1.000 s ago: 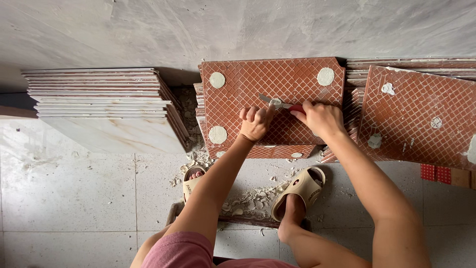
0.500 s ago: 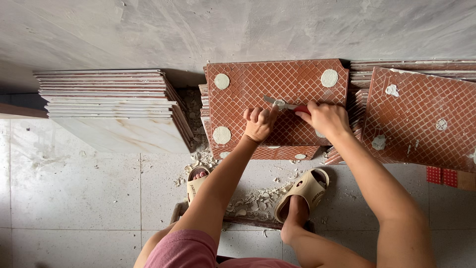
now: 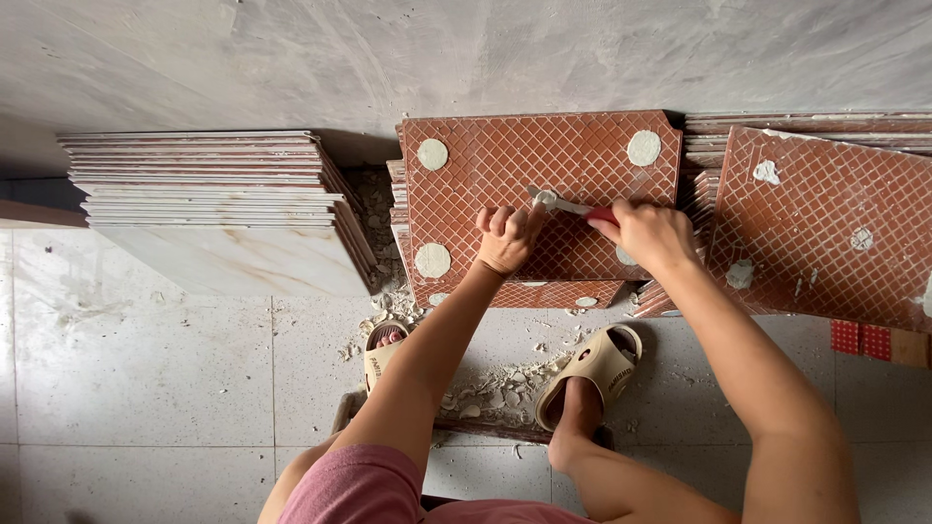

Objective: The person scrapes circular adhesive pads off the back of a brown patterned tile using a red utility knife. They work on one tile at a time, removing the pads and placing the tile back on the stack.

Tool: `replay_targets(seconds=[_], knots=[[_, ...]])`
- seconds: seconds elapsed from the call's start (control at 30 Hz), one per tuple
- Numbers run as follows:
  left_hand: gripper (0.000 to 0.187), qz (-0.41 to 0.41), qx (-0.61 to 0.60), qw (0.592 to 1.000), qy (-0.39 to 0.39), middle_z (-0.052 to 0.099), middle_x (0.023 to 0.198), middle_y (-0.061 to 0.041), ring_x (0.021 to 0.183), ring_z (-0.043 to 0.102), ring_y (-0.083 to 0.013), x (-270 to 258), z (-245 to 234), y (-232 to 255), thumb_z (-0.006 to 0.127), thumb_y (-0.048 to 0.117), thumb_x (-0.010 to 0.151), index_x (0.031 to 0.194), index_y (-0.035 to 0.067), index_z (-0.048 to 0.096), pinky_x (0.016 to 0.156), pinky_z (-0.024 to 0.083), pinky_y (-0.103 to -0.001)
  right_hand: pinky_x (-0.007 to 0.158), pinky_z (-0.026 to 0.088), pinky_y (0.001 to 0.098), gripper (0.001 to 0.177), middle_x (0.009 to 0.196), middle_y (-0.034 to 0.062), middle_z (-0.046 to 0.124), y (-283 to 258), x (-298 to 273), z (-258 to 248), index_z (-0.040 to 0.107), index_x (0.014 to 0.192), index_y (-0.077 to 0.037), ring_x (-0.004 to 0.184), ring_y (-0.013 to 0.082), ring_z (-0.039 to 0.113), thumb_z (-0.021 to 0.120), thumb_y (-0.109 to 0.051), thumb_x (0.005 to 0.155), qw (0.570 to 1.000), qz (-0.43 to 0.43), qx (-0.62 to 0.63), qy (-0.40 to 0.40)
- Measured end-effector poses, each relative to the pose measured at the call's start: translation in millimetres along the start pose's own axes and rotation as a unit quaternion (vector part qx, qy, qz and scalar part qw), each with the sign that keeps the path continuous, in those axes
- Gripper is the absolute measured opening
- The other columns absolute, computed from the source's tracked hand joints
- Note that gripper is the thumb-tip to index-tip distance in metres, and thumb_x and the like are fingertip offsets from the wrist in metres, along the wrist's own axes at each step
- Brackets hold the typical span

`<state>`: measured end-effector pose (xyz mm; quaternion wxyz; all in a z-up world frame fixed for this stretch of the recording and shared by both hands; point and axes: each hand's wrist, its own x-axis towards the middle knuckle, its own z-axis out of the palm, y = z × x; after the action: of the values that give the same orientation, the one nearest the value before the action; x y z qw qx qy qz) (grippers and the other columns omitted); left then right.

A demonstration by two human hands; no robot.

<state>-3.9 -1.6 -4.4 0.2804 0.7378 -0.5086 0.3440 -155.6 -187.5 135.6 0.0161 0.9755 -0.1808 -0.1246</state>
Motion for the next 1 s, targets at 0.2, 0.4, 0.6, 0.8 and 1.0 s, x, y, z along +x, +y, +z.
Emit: replay_targets(seconds=[0.2,0.4,0.6,0.8,1.0], knots=[[0.034,-0.031,0.037,0.999,-0.014,0.029,0.106,0.001,0.102,0.034,-0.0136,-1,0,-2,0.073,0.021,0.095,0.125,0.035,0.063,0.088,0.029,-0.036,0.033,0.047,0.0321,0.050,0.051,0.0043,0.063,1,9,-7,0.068,0.088,-0.006,0.036,0.0159,0.059,0.054,-0.053,0.099,0.999,-0.035,0.014,0.035],[0.038,0.000,0.014,1.000,-0.020,0.028,0.103,0.002,0.100,0.033,-0.0128,-1,-1,-3,0.074,0.020,0.094,0.129,0.031,0.066,0.087,0.028,-0.035,0.031,0.046,0.0308,0.051,0.048,0.0038,0.061,14,-19,4,0.068,0.093,-0.006,0.034,0.0151,0.057,0.052,-0.053,0.100,0.999,0.005,0.039,0.019],[0.035,0.011,0.000,1.000,0.009,0.029,0.107,0.002,0.102,0.034,-0.0126,-3,1,3,0.073,0.024,0.096,0.130,0.027,0.064,0.088,0.029,-0.034,0.027,0.037,0.0289,0.052,0.049,0.0004,0.056,8,-1,4,0.067,0.091,-0.004,0.029,0.0125,0.050,0.049,-0.051,0.103,0.999,-0.011,0.035,0.005],[0.036,0.008,0.039,0.999,-0.010,0.026,0.102,0.002,0.096,0.030,-0.0121,2,3,-5,0.073,0.026,0.095,0.129,0.033,0.064,0.083,0.026,-0.033,0.024,0.032,0.0269,0.050,0.043,0.0001,0.054,-7,17,-8,0.067,0.094,-0.004,0.028,0.0105,0.044,0.049,-0.050,0.100,0.998,-0.040,0.034,0.035],[0.035,-0.028,0.004,1.000,0.002,0.032,0.108,-0.001,0.106,0.036,-0.0174,6,-6,-2,0.074,0.017,0.092,0.126,0.024,0.066,0.091,0.030,-0.039,0.026,0.033,0.0260,0.054,0.052,0.0005,0.055,1,-4,-13,0.067,0.089,-0.004,0.029,0.0101,0.045,0.047,-0.052,0.103,0.998,0.001,0.053,-0.014]])
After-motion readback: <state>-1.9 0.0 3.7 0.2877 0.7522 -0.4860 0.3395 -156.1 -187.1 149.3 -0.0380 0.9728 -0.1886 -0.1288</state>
